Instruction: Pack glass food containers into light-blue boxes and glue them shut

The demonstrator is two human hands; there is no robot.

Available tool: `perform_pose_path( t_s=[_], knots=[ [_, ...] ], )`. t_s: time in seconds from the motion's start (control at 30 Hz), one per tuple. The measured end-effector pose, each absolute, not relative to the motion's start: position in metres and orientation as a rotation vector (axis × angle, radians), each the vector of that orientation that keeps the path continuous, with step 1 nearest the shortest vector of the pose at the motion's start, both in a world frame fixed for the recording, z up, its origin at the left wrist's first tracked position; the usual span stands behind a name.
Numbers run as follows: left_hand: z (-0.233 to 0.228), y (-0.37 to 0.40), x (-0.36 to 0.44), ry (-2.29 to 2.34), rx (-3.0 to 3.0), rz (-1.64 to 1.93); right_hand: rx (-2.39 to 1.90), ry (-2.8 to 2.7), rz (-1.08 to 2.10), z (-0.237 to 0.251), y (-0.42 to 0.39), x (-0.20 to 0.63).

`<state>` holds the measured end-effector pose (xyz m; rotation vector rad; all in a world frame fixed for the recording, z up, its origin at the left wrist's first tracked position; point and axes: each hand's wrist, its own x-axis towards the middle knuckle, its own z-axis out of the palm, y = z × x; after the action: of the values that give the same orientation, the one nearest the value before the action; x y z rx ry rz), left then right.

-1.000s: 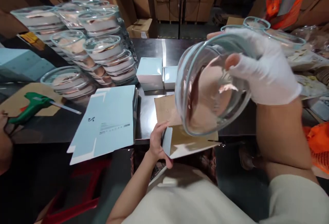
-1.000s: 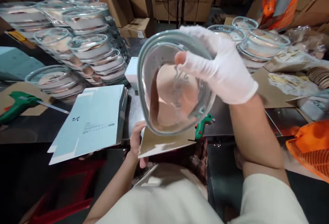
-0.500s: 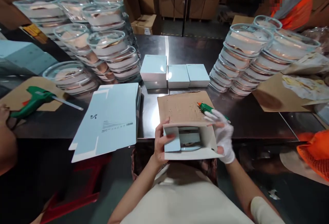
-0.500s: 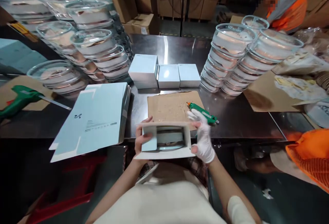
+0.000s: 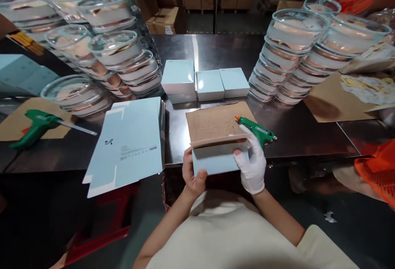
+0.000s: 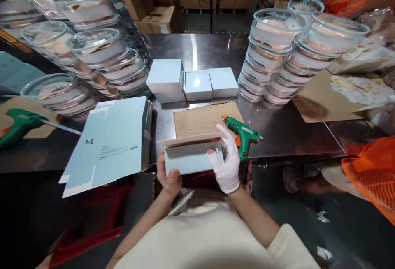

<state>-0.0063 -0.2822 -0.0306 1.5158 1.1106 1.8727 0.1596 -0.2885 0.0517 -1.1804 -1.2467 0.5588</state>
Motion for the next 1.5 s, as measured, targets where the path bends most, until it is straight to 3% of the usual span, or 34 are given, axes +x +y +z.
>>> perform_pose_path(
  t_s=[0.1, 0.23, 0.4, 0.47, 0.6, 0.73, 0.97, 1.13, 1.3, 1.5],
  knots=[
    [-0.019, -0.275, -0.012, 0.933, 1.653, 2.03, -1.128, -1.012, 0.534, 0.056, -0.281, 0.149],
    [-0.008, -0.262, -0.039, 0.847, 2.085, 1.762, -1.265, -1.02, 0.766, 0.048, -0.278, 0.188],
    [-0.006, -0.25, -0.044, 0.857, 2.069, 1.713, -2.306, -1.212, 0.492, 0.036, -0.275, 0.265],
    [-0.007, -0.246, -0.036, 0.829, 2.041, 1.764, -2.516, -1.214, 0.554, 0.03, -0.268, 0.278],
    [-0.008, -0.253, -0.025, 0.902, 1.933, 1.931, -2.172, -0.892, 0.871, 0.019, -0.251, 0.287],
    [-0.01, -0.28, -0.028, 1.029, 1.834, 1.876, -1.854, -0.726, 1.014, 0.02, -0.25, 0.289],
    [-0.018, -0.299, -0.008, 1.417, 1.519, 1.53, -1.414, -0.719, 0.809, 0.045, -0.292, 0.25],
    [-0.009, -0.295, 0.002, 1.387, 1.667, 1.549, -1.479, -1.021, 0.908, 0.048, -0.338, 0.221],
    [-0.005, -0.299, 0.007, 1.358, 1.741, 1.56, -1.404, -1.513, 0.722, 0.036, -0.352, 0.203],
    [-0.006, -0.299, 0.008, 1.336, 1.763, 1.567, -1.357, -1.688, 0.446, 0.033, -0.333, 0.194]
  ],
)
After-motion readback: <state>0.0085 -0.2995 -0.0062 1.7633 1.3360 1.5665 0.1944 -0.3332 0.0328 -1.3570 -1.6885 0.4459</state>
